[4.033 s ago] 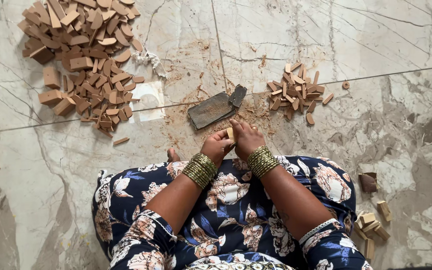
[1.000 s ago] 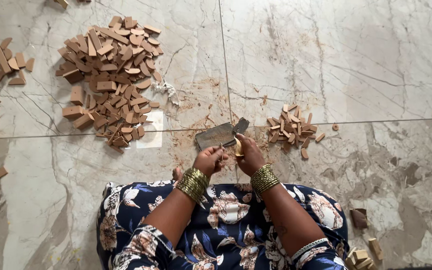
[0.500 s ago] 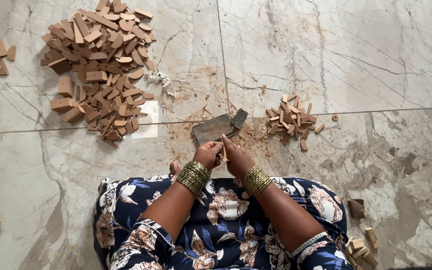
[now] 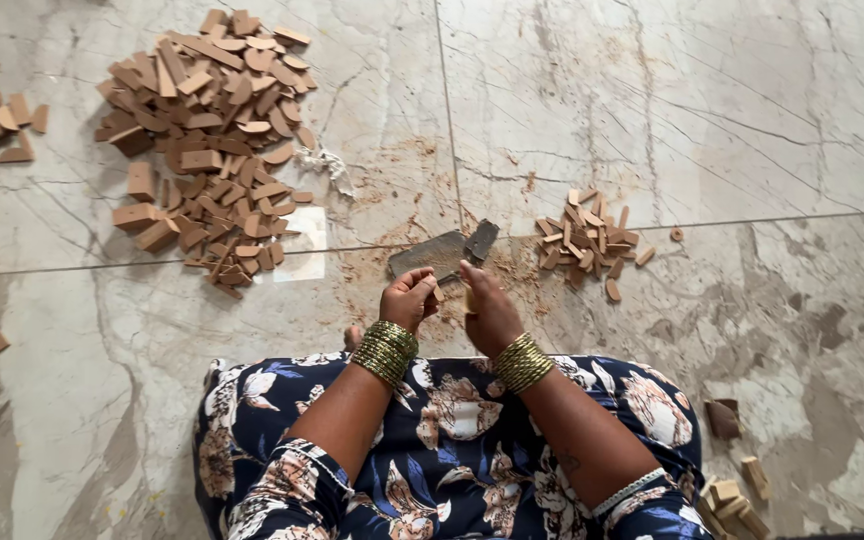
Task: The person sits on the floor and repeatedly rubs small wooden pieces against a fixed blade tool to shape them. Finished pieces are placed in a pile to the left while wood shavings accumulate around the tool.
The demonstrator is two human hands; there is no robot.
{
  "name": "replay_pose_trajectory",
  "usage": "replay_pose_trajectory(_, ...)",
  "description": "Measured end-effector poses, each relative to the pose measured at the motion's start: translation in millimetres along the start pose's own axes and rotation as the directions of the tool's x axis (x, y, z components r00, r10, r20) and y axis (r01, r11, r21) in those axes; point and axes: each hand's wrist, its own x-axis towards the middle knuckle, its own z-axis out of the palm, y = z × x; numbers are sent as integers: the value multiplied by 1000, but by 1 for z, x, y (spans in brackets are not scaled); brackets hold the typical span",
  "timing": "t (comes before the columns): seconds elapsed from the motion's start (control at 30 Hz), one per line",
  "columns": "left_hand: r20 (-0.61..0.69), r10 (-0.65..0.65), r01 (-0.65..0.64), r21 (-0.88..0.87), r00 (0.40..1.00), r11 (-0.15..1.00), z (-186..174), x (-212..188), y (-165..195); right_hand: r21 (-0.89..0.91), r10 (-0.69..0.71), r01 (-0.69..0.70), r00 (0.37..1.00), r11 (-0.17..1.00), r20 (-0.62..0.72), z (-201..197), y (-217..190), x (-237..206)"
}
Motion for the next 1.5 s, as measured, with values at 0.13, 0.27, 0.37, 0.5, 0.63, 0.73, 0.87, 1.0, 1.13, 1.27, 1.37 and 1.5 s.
replay_pose_trajectory(0.13, 50, -26, 30, -77, 998, 997, -1, 3, -9, -139, -139, 142, 990, 980, 30, 7, -26, -8)
replay_pose_trajectory(0.27, -106, 23, -37, -126, 994, 991, -8, 5, 1, -260, 39, 28, 967, 965, 250, 7, -31, -6)
replay_pose_trajectory(0.37, -137, 60, -84, -177, 989, 981, -11, 9, 12, -271, 384, -286, 807, 919, 449, 1, -21, 2)
replay_pose_trajectory(0.5, -82, -7, -6, -155, 997, 988, -9, 5, 4, -161, 100, -85, 991, 983, 92, 1, -11, -1)
replay_pose_trajectory(0.63, 11, -39, 40, -163, 999, 986, 1, -7, -17, -224, -74, 71, 997, 972, -3, 11, -10, -14)
replay_pose_trajectory(0.73, 24, -71, 73, -114, 997, 991, 3, -13, -17, -316, 72, -34, 991, 948, 110, 13, -2, -11)
replay_pose_trajectory(0.87, 31, -26, 28, -67, 999, 997, 2, -13, -9, -347, 319, -265, 941, 900, 109, 2, 20, 6)
replay_pose_trajectory(1.0, -10, 21, -21, 8, 1000, 1000, -2, -4, -14, -155, 427, -409, 897, 899, 113, -6, 27, 12)
replay_pose_trajectory(1.13, 22, 147, -149, 120, 989, 982, -3, 2, -25, -268, 107, -77, 989, 960, 98, 2, 5, 4)
replay_pose_trajectory(1.27, 100, 340, -353, 344, 935, 870, 8, -10, -25, -299, 222, -128, 926, 946, 305, -2, -8, 6)
replay_pose_trajectory(1.37, 94, 376, -377, 446, 922, 812, 19, -26, -10, -349, 480, -363, 802, 864, 355, -18, 2, 17)
replay_pose_trajectory(1.5, 174, 556, -539, 588, 813, 604, 27, -42, 12, -171, 389, -362, 907, 917, 165, -26, 11, 15)
